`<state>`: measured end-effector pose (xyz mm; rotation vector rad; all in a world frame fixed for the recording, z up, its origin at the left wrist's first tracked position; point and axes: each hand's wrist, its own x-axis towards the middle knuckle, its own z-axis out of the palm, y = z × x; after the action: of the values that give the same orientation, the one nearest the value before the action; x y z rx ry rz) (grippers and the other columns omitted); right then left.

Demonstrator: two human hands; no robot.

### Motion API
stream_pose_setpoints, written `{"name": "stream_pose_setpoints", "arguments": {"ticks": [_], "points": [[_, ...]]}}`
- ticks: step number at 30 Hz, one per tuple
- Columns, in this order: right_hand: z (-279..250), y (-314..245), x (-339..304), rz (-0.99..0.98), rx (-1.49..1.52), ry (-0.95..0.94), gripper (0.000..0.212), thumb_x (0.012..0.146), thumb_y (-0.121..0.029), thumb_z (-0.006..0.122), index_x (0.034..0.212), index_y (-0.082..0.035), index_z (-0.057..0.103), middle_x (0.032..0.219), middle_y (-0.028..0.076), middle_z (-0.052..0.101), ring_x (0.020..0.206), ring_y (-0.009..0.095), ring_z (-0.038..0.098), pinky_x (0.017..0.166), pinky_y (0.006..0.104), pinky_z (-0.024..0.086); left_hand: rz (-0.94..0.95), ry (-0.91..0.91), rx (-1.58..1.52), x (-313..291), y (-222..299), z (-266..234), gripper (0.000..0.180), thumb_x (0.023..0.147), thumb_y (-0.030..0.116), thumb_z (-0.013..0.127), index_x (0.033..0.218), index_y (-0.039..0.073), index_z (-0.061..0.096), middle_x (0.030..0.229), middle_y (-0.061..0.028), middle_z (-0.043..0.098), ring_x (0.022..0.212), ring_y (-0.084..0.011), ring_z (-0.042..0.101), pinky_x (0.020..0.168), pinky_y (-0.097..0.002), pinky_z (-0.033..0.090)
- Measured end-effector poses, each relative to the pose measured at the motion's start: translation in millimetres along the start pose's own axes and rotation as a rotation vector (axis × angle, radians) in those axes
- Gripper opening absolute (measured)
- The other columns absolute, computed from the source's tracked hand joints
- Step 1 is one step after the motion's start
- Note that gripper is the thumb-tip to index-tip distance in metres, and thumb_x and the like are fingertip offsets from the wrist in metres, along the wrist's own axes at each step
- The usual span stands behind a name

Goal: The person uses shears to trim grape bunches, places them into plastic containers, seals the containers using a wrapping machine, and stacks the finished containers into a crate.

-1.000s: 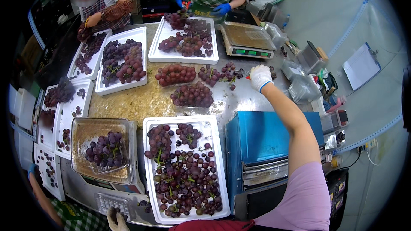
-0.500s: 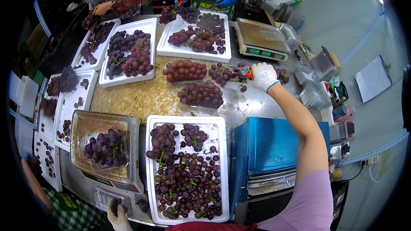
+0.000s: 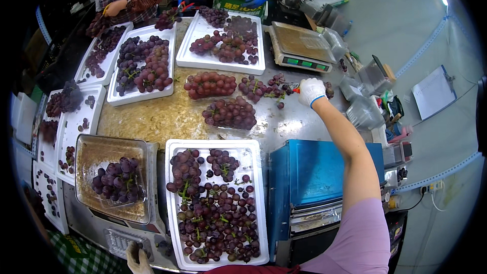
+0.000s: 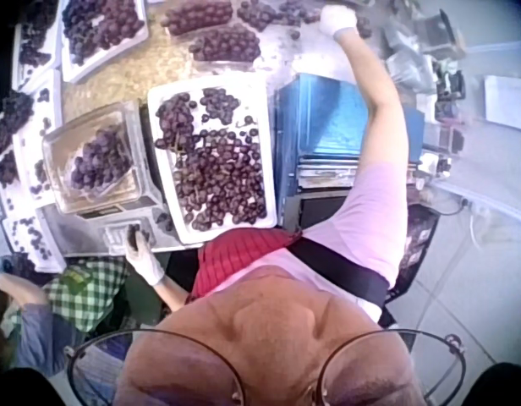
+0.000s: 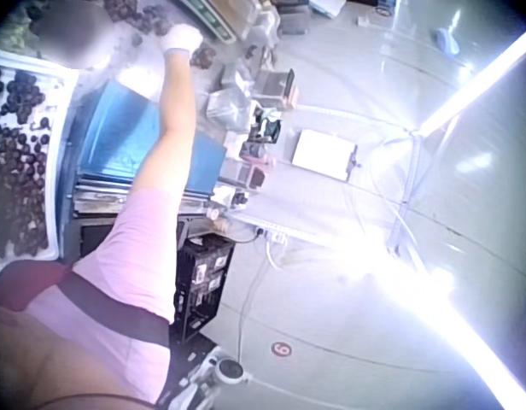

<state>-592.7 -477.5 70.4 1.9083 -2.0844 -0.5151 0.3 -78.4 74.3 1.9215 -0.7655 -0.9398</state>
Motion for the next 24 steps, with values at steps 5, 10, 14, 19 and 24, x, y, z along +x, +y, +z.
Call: {"name": "stream_pose_setpoints", "arguments": {"ticks": [5,10,14,19,24], "points": [[5,-6,1,-0.037,-0.117,0.030,0.031,0.079,-0.023,0.063,0.102,-0.004,0.069,0.100,0.017,0.068,0.095,0.031,0.065,0.082,0.0406,0.051,-0.006,-0.010,0.003,1,2,2,0.034,0.097,0.009,0.055,0.129,-0.006,0.053,0.120,-0.0155,0.061,0.102,-0.0216,0.060,0.086,-0.0318,0.053],[10,-10,4,-0.007,-0.140,0.021,0.031,0.079,-0.023,0.063,0.103,-0.004,0.069,0.102,0.016,0.068,0.097,0.030,0.066,0.082,0.0397,0.051,0.036,-0.042,0.042,4,-1,2,0.034,0.097,0.008,0.054,0.129,-0.005,0.054,0.119,-0.0148,0.062,0.103,-0.0207,0.060,0.087,-0.0312,0.052],[6,-12,5,0.011,-0.084,-0.034,0.030,0.077,-0.022,0.064,0.101,-0.006,0.071,0.103,0.016,0.070,0.097,0.030,0.067,0.082,0.0392,0.053,0.021,-0.041,0.052,4,-2,2,0.033,0.097,0.009,0.054,0.128,-0.004,0.054,0.119,-0.0141,0.062,0.102,-0.0200,0.060,0.086,-0.0304,0.051],[4,-13,4,-0.016,-0.030,-0.027,0.024,0.075,-0.019,0.064,0.093,-0.007,0.074,0.097,0.016,0.071,0.092,0.032,0.070,0.079,0.0401,0.055,0.013,-0.044,0.077,4,-8,0,0.033,0.097,0.009,0.055,0.128,-0.004,0.055,0.118,-0.0125,0.062,0.099,-0.0182,0.060,0.083,-0.0287,0.051],[-18,-10,-1,-0.033,-0.001,0.018,0.022,0.075,-0.018,0.062,0.089,-0.004,0.073,0.090,0.019,0.071,0.086,0.035,0.070,0.075,0.0434,0.055,0.016,-0.052,-0.024,-1,-10,0,0.034,0.097,0.010,0.056,0.128,-0.003,0.055,0.118,-0.0113,0.062,0.098,-0.0177,0.060,0.082,-0.0283,0.052]]}}
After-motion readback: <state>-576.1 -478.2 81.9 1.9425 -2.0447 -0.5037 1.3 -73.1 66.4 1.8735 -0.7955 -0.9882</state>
